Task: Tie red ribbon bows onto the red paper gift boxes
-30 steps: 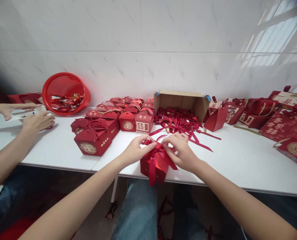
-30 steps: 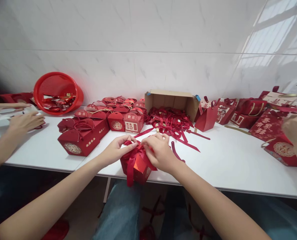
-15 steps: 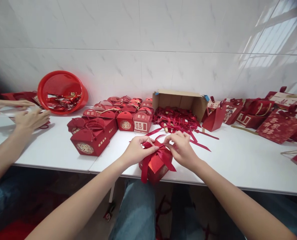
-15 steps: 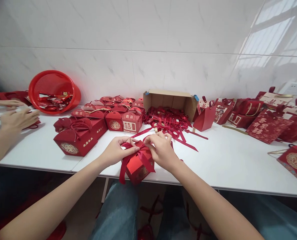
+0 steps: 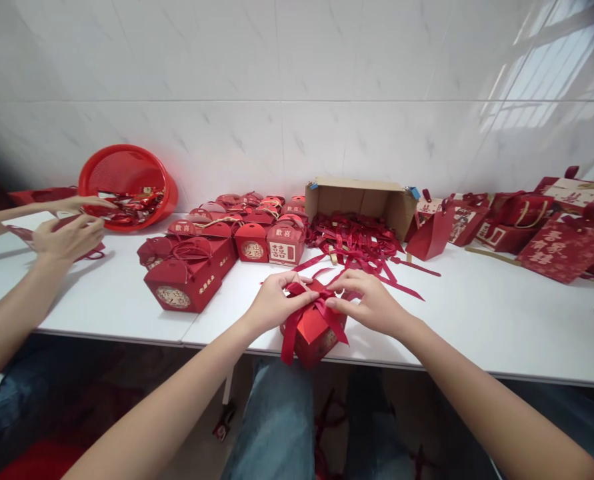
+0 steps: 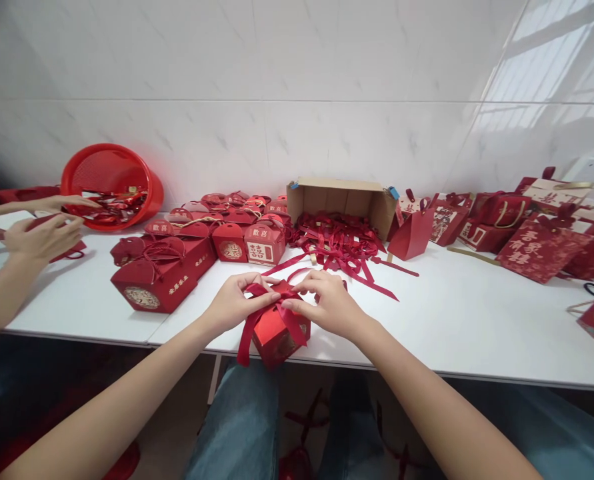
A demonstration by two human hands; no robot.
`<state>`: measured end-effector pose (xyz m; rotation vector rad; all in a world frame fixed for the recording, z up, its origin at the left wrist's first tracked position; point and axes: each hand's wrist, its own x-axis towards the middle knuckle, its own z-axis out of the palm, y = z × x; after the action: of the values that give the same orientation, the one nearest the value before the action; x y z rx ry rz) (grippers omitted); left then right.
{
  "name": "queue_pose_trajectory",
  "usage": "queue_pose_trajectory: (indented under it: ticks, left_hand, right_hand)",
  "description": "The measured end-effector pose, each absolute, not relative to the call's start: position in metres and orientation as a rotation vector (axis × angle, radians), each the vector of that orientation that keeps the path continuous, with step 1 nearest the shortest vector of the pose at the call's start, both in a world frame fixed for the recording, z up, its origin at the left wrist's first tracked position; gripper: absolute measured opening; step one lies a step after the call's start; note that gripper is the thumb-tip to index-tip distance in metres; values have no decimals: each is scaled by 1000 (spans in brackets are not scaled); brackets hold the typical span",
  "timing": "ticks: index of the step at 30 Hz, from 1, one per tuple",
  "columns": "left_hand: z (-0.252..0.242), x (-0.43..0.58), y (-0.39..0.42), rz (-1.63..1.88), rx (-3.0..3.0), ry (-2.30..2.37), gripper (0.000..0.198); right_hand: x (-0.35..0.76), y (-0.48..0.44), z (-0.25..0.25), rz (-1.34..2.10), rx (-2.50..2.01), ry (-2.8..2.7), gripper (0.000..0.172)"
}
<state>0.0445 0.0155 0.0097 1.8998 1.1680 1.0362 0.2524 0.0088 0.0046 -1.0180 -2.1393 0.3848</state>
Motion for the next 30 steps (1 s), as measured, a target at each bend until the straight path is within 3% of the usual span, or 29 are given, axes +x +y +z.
queue_pose_trajectory:
  ticks: [6,11,23,30]
  left_hand:
    - [13,49,13,1056,1894,1125,26]
    - [16,52,10,1064,1920,1149,23]
    - [21,51,14,966,2000,1064,18]
    - [11,56,11,1028,2174,1232,20]
  right_hand:
    - [241,7,8,616,-1014,-1931,12]
    - [237,8,11,807,-1017,-1785,12]
    - [238,8,1,653,-990,-1681,9]
    - [251,15,5,794,-770,-1967,7]
